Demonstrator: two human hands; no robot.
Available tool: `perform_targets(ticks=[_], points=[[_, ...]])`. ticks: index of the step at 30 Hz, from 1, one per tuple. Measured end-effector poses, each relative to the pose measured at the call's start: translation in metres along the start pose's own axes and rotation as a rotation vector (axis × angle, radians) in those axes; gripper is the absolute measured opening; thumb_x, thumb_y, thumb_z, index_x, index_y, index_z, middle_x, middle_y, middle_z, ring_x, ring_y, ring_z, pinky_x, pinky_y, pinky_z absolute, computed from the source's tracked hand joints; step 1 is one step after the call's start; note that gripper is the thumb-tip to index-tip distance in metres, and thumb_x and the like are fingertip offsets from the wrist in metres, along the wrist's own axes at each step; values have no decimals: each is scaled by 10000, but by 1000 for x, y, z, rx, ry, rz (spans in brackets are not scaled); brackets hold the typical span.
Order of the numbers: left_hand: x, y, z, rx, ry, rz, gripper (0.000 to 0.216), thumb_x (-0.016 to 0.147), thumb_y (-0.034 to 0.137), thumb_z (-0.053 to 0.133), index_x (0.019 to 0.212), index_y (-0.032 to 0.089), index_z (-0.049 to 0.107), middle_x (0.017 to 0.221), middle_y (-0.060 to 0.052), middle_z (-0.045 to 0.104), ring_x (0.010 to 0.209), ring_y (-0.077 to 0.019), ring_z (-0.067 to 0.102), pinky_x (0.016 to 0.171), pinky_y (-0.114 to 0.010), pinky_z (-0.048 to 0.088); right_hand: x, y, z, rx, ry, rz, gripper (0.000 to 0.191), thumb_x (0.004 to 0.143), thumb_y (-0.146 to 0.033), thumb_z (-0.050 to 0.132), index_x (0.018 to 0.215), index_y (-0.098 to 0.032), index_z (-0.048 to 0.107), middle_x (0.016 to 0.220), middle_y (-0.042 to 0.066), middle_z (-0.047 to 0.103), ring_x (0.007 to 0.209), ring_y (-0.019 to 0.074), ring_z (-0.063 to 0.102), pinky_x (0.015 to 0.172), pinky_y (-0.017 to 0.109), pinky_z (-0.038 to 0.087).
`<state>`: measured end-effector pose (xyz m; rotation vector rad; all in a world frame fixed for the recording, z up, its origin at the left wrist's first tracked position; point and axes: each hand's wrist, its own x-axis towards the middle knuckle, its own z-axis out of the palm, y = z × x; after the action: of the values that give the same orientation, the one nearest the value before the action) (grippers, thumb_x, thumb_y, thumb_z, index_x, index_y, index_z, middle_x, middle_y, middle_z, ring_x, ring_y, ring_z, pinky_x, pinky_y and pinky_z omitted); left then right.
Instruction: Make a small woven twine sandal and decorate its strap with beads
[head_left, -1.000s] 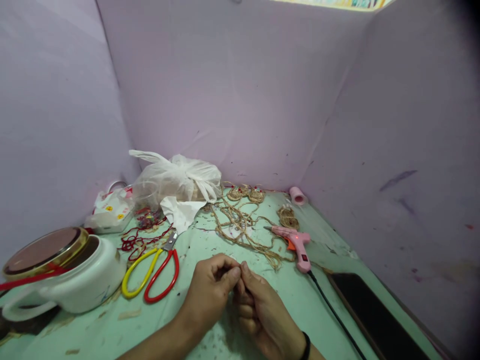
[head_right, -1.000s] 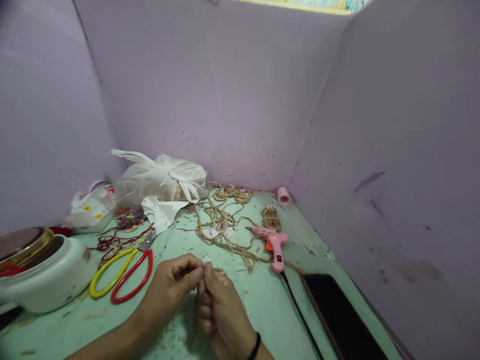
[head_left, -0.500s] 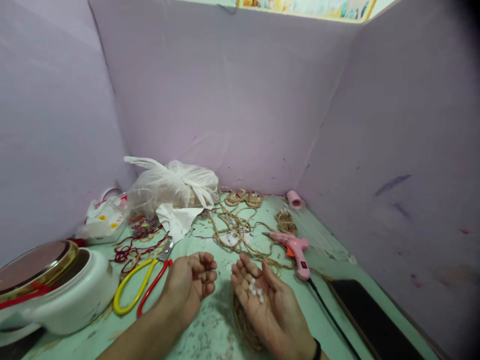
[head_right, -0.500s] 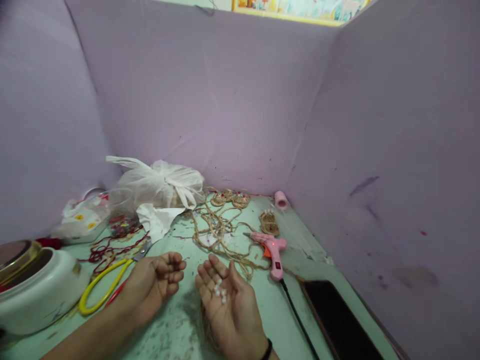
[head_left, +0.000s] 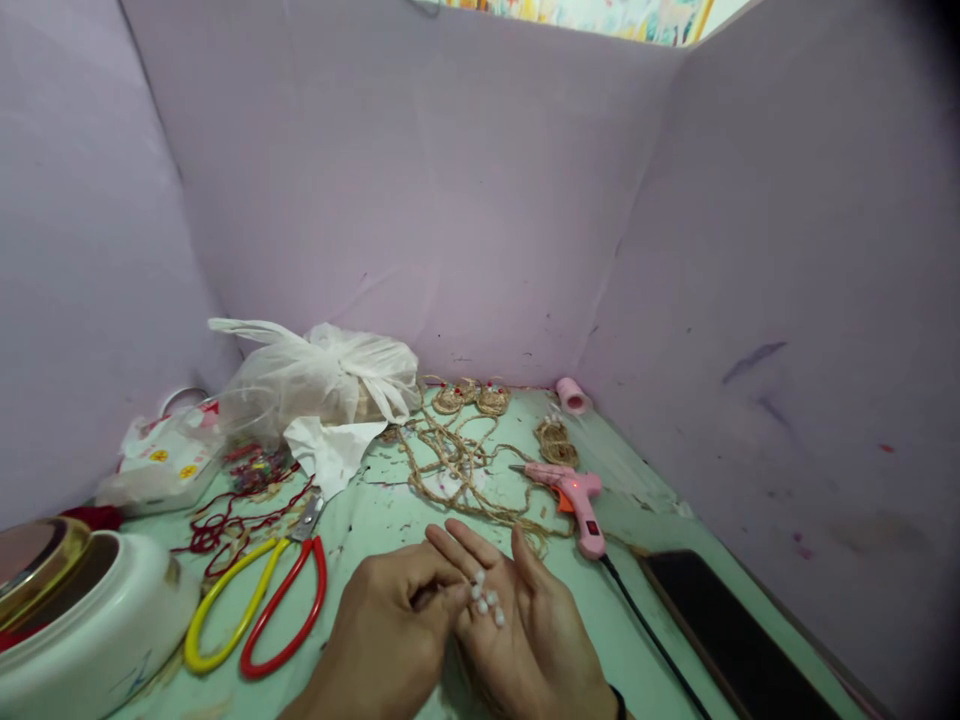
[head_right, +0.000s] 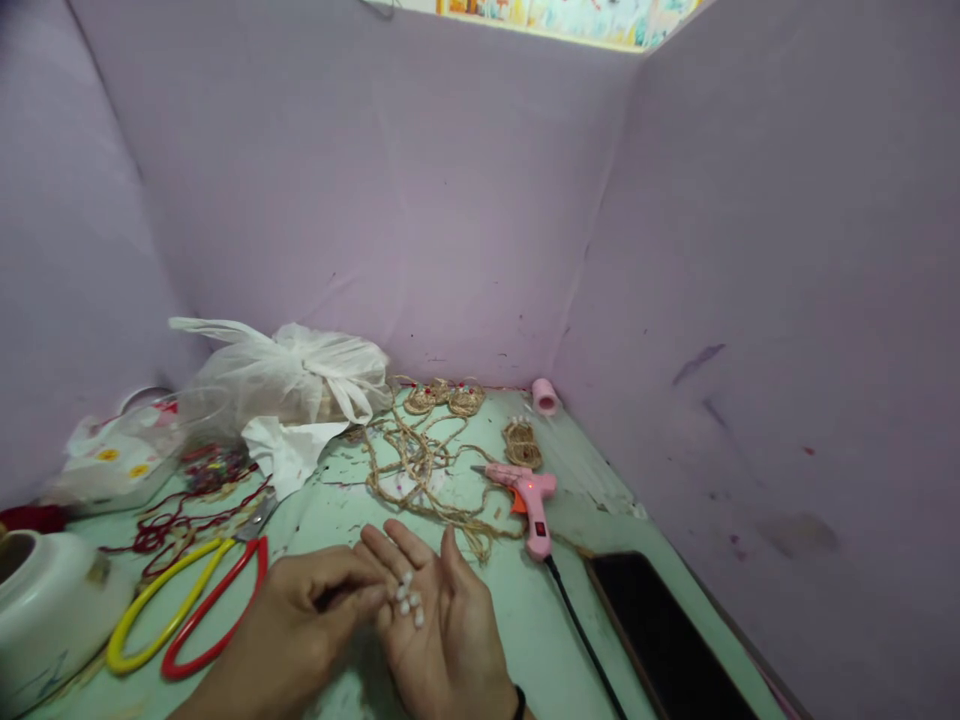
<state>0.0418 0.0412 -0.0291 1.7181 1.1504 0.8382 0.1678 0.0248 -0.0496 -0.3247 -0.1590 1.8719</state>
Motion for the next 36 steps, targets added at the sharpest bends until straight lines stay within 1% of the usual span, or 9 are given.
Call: perform_targets(ticks=[6,12,17,21,24,27,29,33,36], points=[[-7,2,2,266,-8,183,133,668,121,547,612,213,625,615,-2,622,570,-157,546,520,-243,372,-3,8,4,14,-27,32,394,789,-417,514,954,-70,603,998,143,658,951,225,602,923,342,375],[-15,7,5,390,-83,384,179,720,126,484,637,201,624,645,-42,625,580,-167,565,532,-253,395,-7,14,9,23,-20,67,411,719,-435,605,908,-72,631,953,132,676,977,224,588,955,335,348],[-11,23,-2,69,-15,203,196,736,192,503,642,178,675,676,-43,664,650,-161,595,614,-247,448,-11,14,14,4,-63,44,300,723,-366,635,822,-85,665,745,65,684,762,167,626,792,285,458],[0,28,-13,-184,139,-45,175,644,265,611,743,166,716,700,-45,710,659,-183,624,620,-259,477,-12,15,13,-131,43,5,244,654,-267,731,799,-81,671,723,46,674,613,104,611,628,217,493],[3,28,-14,-239,156,-105,177,587,285,656,685,151,719,627,-38,698,620,-177,604,609,-257,464,-13,15,11,-283,107,-56,253,592,-226,781,774,-100,660,673,-2,631,487,35,529,454,129,428],[1,26,-10,-227,163,-99,174,575,307,661,578,135,687,541,-22,645,564,-150,548,563,-240,425,-11,17,6,-441,111,-132,274,566,-277,792,724,-117,636,506,-57,527,353,6,372,300,106,245],[0,26,-8,-186,172,-85,205,582,322,648,518,128,644,493,-3,585,525,-126,487,525,-228,383,-9,19,3,-533,116,-212,291,566,-316,784,726,-137,619,432,-86,453,316,11,290,288,130,182],[-1,26,-9,-95,147,-78,305,596,385,613,443,131,540,433,43,407,475,-85,340,471,-217,283,-6,22,-3,-729,185,-511,253,578,-315,763,697,-156,605,534,-46,520,426,57,395,393,175,300],[0,25,-12,-93,82,-142,339,581,428,610,434,142,502,416,69,314,451,-70,265,444,-217,217,-7,19,-5,-1001,231,-627,138,638,-275,707,670,-161,635,578,-19,551,488,89,425,461,212,333]])
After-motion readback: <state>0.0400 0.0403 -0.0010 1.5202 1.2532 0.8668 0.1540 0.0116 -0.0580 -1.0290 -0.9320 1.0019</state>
